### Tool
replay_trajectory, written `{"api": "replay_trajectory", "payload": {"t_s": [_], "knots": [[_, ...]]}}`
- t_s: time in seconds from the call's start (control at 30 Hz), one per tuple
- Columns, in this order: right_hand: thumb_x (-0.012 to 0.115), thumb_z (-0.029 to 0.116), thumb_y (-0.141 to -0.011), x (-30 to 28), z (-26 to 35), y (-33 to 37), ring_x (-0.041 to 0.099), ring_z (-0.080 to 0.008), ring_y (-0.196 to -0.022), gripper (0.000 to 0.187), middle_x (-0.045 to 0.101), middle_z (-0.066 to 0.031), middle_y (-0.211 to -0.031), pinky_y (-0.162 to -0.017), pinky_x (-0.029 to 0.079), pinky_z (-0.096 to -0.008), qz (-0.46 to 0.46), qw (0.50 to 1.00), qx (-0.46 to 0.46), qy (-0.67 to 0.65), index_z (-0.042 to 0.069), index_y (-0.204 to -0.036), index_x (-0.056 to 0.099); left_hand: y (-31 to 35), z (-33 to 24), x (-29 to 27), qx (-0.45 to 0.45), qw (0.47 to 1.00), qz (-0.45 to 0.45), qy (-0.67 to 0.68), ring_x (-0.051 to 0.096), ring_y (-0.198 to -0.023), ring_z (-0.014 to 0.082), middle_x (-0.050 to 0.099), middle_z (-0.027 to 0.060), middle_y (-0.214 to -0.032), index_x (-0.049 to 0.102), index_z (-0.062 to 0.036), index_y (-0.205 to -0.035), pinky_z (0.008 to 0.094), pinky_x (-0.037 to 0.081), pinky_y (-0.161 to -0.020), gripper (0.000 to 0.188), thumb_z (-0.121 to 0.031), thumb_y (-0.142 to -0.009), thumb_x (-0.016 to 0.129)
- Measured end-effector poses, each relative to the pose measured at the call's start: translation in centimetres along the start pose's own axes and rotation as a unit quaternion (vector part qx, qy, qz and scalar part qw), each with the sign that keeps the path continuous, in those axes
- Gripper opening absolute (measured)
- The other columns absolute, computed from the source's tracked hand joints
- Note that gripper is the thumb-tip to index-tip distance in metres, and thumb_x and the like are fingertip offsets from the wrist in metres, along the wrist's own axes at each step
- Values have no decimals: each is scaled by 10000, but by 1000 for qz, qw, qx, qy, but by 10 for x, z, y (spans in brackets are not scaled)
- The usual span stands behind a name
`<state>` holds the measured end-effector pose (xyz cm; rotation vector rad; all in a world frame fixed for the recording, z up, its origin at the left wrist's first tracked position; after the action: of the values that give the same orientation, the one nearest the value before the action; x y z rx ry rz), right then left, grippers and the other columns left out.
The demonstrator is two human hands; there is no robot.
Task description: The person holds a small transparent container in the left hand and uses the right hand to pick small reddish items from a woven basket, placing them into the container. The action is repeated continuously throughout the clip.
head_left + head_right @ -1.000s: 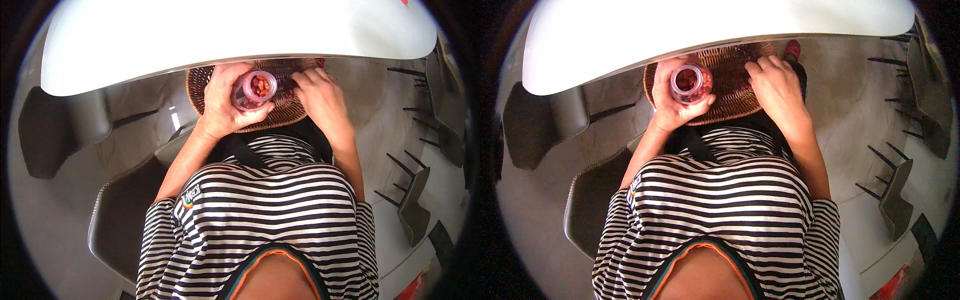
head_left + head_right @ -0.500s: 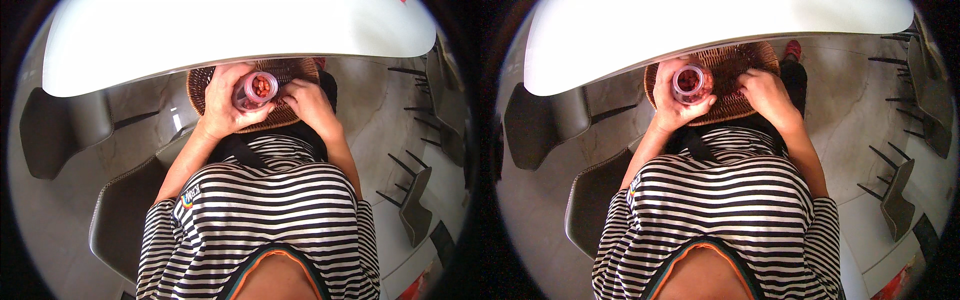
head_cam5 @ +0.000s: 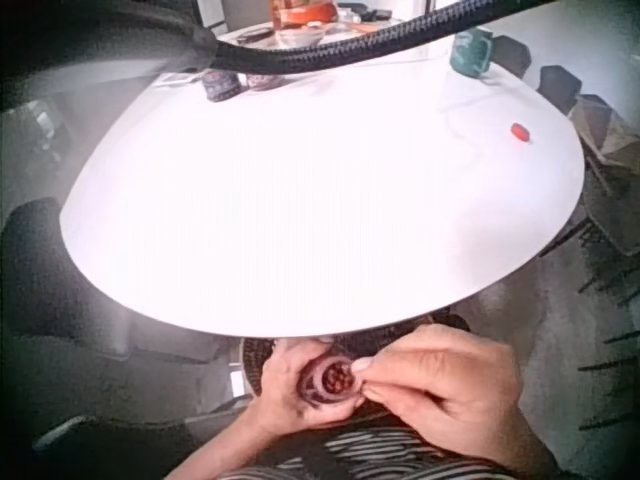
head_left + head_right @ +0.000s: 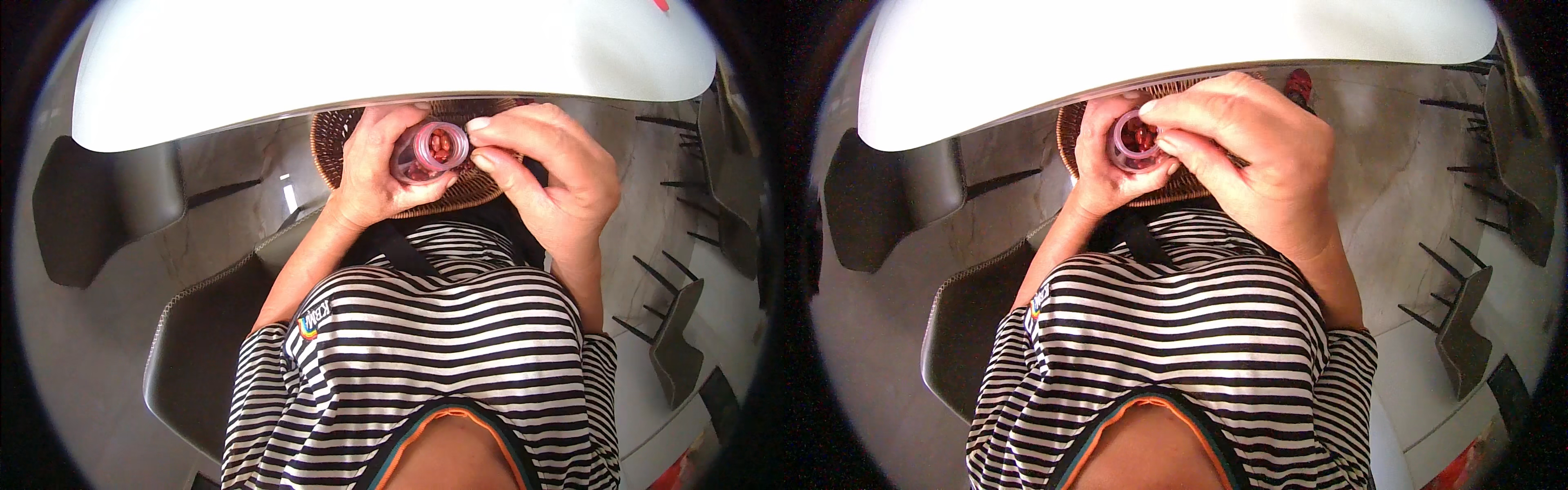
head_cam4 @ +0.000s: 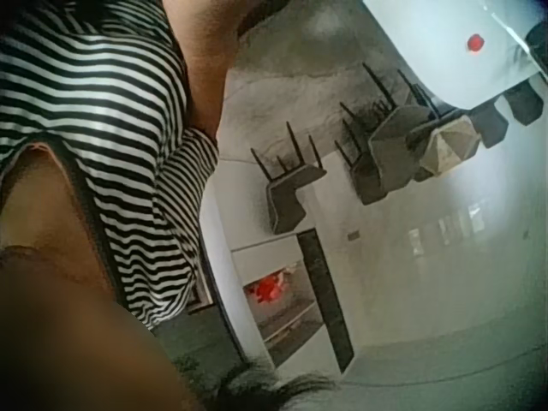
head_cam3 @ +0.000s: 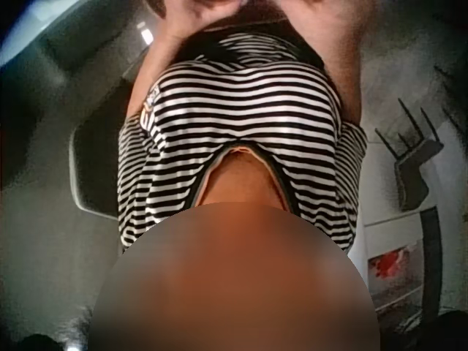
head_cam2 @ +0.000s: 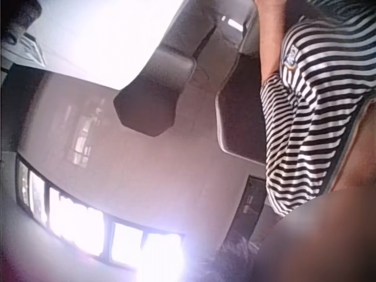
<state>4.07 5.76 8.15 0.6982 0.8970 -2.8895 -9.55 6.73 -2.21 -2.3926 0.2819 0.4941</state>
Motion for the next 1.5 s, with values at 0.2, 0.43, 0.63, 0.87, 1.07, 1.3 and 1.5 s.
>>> {"api": "replay_trajectory", "payload": {"t_s": [0.2, 0.43, 0.63, 0.87, 1.07, 1.3, 1.5], "knots": [[750, -60, -704, 9, 3, -3, 658, -161, -696, 213, 682, -82, -818, -595, 518, -255, -27, 999, 2, -45, 25, -895, 705, 1, -1, -5, 0, 1000, -12, -22, 609, -921, 292, 605, 110, -1046, 535, -84, -1150, 376, 534, -750, 711, -255, -566, 903], [751, -2, -756, -6, -20, 15, 653, -165, -671, 132, 684, -88, -823, -572, 520, -270, -68, 995, -11, 73, 25, -872, 694, 6, 2, -6, 4, 1000, -4, -13, 575, -1012, 267, 594, 116, -1107, 514, -52, -1197, 368, 466, -878, 745, -281, -604, 902], [527, 18, -821, 57, -137, 76, 621, -334, -959, 254, 622, -150, -1024, -802, 524, -415, 167, 940, 66, 291, 1, -1048, 638, 4, 3, -9, 14, 1000, -27, 2, 602, -961, 310, 616, 122, -1063, 545, -59, -1156, 388, 523, -803, 717, -253, -567, 905], [515, 68, -804, 82, -153, 108, 619, -361, -896, 159, 597, -170, -948, -766, 530, -454, 251, 911, 124, 302, -6, -896, 621, 2, -1, -7, 17, 1000, -13, -12, 605, -956, 292, 621, 112, -1073, 542, -70, -1156, 383, 526, -800, 709, -265, -576, 900], [564, 54, -782, 83, -148, 119, 646, -336, -825, 93, 621, -154, -849, -719, 543, -430, 280, 923, 83, 252, 6, -804, 640, 2, -1, -7, 18, 1000, -8, -9, 604, -946, 289, 619, 110, -1059, 537, -74, -1165, 381, 526, -791, 722, -271, -575, 904], [705, -12, -724, 37, -99, 63, 655, -268, -707, 118, 656, -107, -789, -633, 530, -351, 135, 977, 118, 114, 30, -834, 694, 3, 1, -11, 16, 1000, -22, -8, 602, -944, 291, 617, 111, -1049, 538, -74, -1164, 381, 525, -783, 720, -265, -573, 903], [736, -59, -702, 6, 6, -2, 685, -198, -742, 187, 701, -103, -836, -652, 555, -270, 35, 998, -30, 53, 8, -874, 710, 4, 1, -6, 2, 1000, -4, -19, 603, -940, 296, 615, 112, -1055, 537, -74, -1153, 382, 525, -782, 710, -261, -571, 899]]}}
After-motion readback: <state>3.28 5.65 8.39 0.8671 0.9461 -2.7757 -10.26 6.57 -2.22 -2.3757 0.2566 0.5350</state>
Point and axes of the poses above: each hand's wrist, its own y-axis away from the middle knuckle, its own x-axis out of the palm, z = x × y, the point moved 10 cm from there along -y, towards the middle knuckle
